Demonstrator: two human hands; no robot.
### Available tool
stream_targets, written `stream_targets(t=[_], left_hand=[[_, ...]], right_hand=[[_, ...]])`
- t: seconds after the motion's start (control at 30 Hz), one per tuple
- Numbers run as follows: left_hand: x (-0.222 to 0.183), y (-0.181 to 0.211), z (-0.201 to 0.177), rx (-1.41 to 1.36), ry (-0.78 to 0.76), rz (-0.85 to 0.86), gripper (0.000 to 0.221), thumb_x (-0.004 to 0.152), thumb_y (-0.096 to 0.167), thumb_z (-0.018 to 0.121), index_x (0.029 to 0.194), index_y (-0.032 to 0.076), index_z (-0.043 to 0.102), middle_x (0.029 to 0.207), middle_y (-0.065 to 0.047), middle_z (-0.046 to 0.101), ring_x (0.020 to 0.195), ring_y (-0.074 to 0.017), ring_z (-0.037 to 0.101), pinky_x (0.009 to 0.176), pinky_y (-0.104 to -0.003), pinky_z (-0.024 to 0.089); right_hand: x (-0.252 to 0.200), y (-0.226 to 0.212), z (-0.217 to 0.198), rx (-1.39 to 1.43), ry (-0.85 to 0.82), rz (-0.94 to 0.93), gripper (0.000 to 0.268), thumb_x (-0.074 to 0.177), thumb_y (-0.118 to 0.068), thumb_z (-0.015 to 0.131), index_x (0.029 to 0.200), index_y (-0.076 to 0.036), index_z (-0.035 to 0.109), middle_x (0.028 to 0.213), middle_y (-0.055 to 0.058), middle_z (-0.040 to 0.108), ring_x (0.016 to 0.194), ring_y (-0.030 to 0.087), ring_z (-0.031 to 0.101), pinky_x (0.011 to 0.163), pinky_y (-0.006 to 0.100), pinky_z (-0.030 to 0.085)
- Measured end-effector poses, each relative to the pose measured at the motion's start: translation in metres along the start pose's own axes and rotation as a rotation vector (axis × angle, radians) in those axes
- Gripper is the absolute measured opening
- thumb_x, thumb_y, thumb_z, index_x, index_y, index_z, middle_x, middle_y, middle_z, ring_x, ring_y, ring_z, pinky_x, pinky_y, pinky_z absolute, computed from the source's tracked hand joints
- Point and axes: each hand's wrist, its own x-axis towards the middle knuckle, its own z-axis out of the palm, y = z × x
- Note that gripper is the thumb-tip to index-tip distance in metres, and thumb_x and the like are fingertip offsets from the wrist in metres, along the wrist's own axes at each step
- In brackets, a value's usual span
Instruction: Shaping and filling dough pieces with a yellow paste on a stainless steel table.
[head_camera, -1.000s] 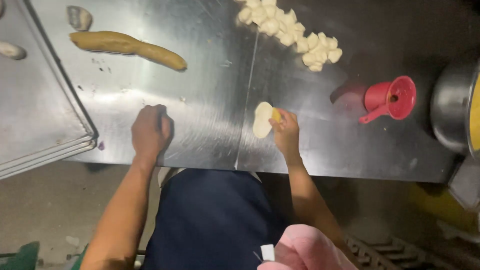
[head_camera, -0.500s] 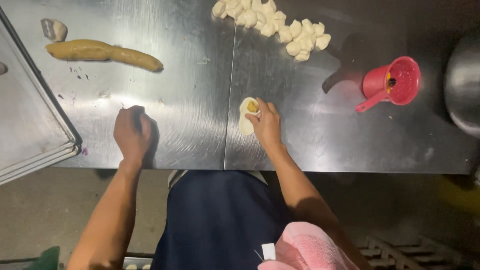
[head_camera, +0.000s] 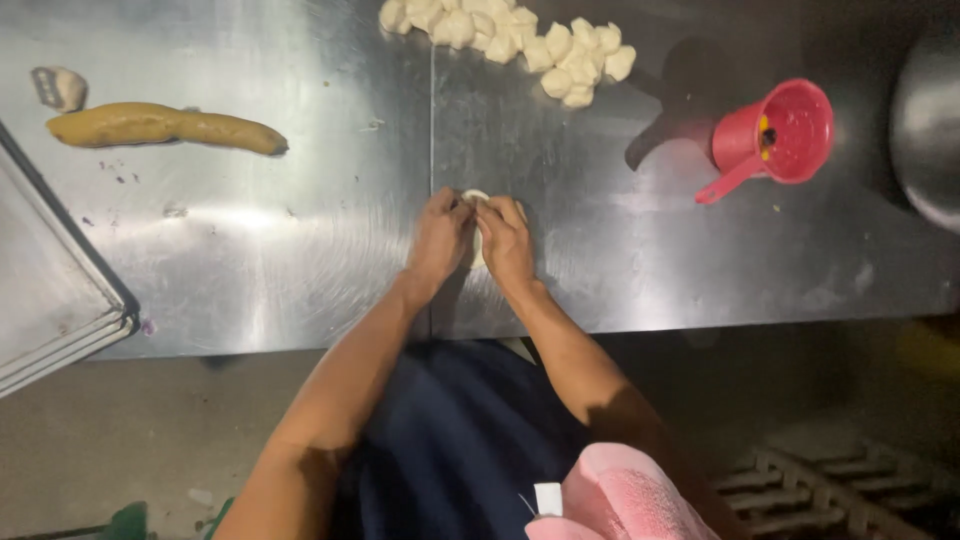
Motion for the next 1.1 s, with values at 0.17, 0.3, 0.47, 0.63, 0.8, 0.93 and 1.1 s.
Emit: stream_targets(t=[0.17, 0.3, 0.47, 0.63, 0.8, 0.93, 1.1], left_hand=[[0.014, -0.011, -0.011, 0.086, 0.004, 0.063, 0.015, 0.087, 0.004, 0.071, 0.101, 0.003, 0.076, 0.096, -0.017, 0.065, 0.094, -0.0398, 0.065, 0.082, -0.047, 0.052], [0.024, -0.01, -0.024, -0.069, -0.054, -0.008, 0.026, 0.085, 0.006, 0.075, 0.11, 0.001, 0.074, 0.102, -0.019, 0.065, 0.097, -0.0399, 0.066, 0.086, -0.045, 0.053], [0.038, -0.015, -0.021, -0.021, -0.197, -0.087, 0.026, 0.084, 0.008, 0.078, 0.11, 0.008, 0.077, 0.106, -0.02, 0.064, 0.097, -0.0391, 0.066, 0.086, -0.044, 0.053], [0.036, -0.025, -0.005, -0.026, -0.203, -0.038, 0.024, 0.077, 0.003, 0.076, 0.1, 0.004, 0.069, 0.1, -0.018, 0.064, 0.1, -0.0408, 0.064, 0.087, -0.045, 0.053], [0.03, -0.004, -0.015, 0.045, -0.189, -0.026, 0.024, 0.076, 0.002, 0.076, 0.098, 0.005, 0.067, 0.099, -0.016, 0.065, 0.1, -0.0397, 0.063, 0.089, -0.047, 0.051], [0.017, 0.026, -0.031, -0.019, -0.082, 0.025, 0.027, 0.077, 0.006, 0.08, 0.1, 0.005, 0.067, 0.1, -0.018, 0.062, 0.097, -0.0418, 0.061, 0.081, -0.048, 0.051], [0.007, 0.02, -0.024, -0.008, -0.086, 0.002, 0.016, 0.087, 0.006, 0.073, 0.102, 0.007, 0.067, 0.099, -0.014, 0.059, 0.097, -0.0379, 0.062, 0.082, -0.047, 0.053]], right_hand=[[0.013, 0.004, -0.034, 0.227, -0.187, 0.195, 0.043, 0.085, -0.002, 0.079, 0.126, -0.003, 0.069, 0.111, 0.013, 0.066, 0.088, 0.025, 0.068, 0.079, 0.035, 0.055], [0.011, 0.036, -0.034, 0.312, -0.177, 0.274, 0.048, 0.088, -0.001, 0.074, 0.135, -0.006, 0.066, 0.115, 0.009, 0.067, 0.094, 0.017, 0.07, 0.084, 0.029, 0.058], [0.019, 0.056, -0.011, 0.345, -0.315, 0.268, 0.049, 0.086, -0.007, 0.083, 0.132, -0.01, 0.069, 0.103, 0.006, 0.066, 0.087, 0.016, 0.065, 0.08, 0.028, 0.056], [0.022, 0.049, -0.01, 0.299, -0.321, 0.232, 0.037, 0.079, -0.005, 0.083, 0.113, -0.006, 0.07, 0.102, 0.005, 0.059, 0.087, 0.016, 0.059, 0.08, 0.031, 0.054], [0.03, 0.024, -0.029, 0.304, -0.36, 0.236, 0.029, 0.083, -0.006, 0.081, 0.107, -0.004, 0.066, 0.099, 0.005, 0.06, 0.089, 0.018, 0.059, 0.081, 0.033, 0.053], [0.014, 0.031, -0.023, 0.245, -0.248, 0.072, 0.023, 0.091, -0.006, 0.079, 0.11, -0.005, 0.067, 0.099, 0.007, 0.06, 0.093, 0.021, 0.062, 0.082, 0.034, 0.054], [0.004, 0.026, -0.017, 0.312, -0.177, 0.071, 0.021, 0.092, 0.0, 0.072, 0.111, -0.002, 0.063, 0.102, 0.009, 0.059, 0.09, 0.023, 0.066, 0.079, 0.033, 0.055]])
